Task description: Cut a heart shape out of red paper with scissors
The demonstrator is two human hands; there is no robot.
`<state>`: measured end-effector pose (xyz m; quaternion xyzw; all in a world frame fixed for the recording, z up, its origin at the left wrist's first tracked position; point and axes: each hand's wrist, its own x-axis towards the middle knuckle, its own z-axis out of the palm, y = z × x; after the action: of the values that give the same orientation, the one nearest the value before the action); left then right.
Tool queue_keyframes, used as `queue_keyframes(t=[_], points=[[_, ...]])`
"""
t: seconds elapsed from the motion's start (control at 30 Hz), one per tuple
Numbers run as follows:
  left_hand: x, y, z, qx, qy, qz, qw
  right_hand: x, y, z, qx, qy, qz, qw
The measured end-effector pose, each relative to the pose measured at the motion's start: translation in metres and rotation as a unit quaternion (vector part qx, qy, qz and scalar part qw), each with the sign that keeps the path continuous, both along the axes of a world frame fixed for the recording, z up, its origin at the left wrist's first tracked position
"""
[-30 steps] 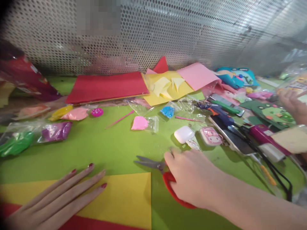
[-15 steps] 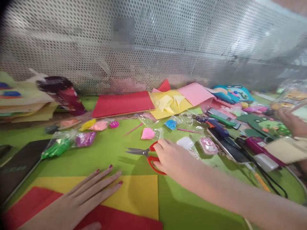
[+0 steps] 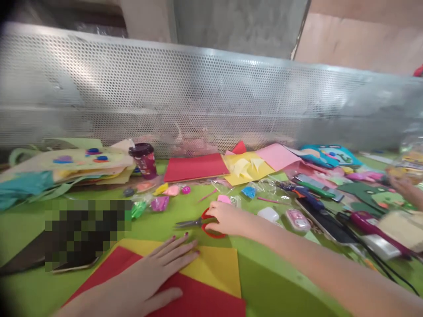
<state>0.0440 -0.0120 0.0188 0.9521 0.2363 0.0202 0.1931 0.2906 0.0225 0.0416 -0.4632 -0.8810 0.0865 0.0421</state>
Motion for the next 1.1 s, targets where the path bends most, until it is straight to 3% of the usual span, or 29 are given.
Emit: queue_keyframes(t=[0.23, 0.43, 0.53, 0.7, 0.8, 0.97, 1.1], points=[[-0.001, -0.003, 0.002, -0.045, -0.005, 0.002, 0.999, -0.020, 0.056, 0.004, 0.118, -0.071, -0.016, 0.990], [0.011, 0.000, -0.002, -0.006, 0.014, 0.061, 0.998, -0.023, 0.081, -0.012, 0.119, -0.147, 0.020, 0.982], [0.019, 0.009, -0.005, 0.023, 0.027, 0.083, 0.996, -0.019, 0.076, -0.008, 0.134, -0.131, 0.004, 0.982], [0.027, 0.033, -0.008, 0.048, 0.026, 0.096, 0.994, -0.002, 0.055, 0.019, 0.179, -0.049, -0.057, 0.981], [0.030, 0.048, -0.010, 0.057, 0.014, 0.107, 0.992, 0.009, 0.040, 0.025, 0.211, -0.010, -0.088, 0.973], [0.030, 0.055, -0.019, 0.063, -0.012, 0.106, 0.992, 0.032, 0.019, 0.005, 0.304, 0.011, -0.151, 0.941], [0.026, 0.049, -0.022, 0.100, -0.040, 0.096, 0.990, 0.055, 0.021, -0.014, 0.362, 0.010, -0.171, 0.916]])
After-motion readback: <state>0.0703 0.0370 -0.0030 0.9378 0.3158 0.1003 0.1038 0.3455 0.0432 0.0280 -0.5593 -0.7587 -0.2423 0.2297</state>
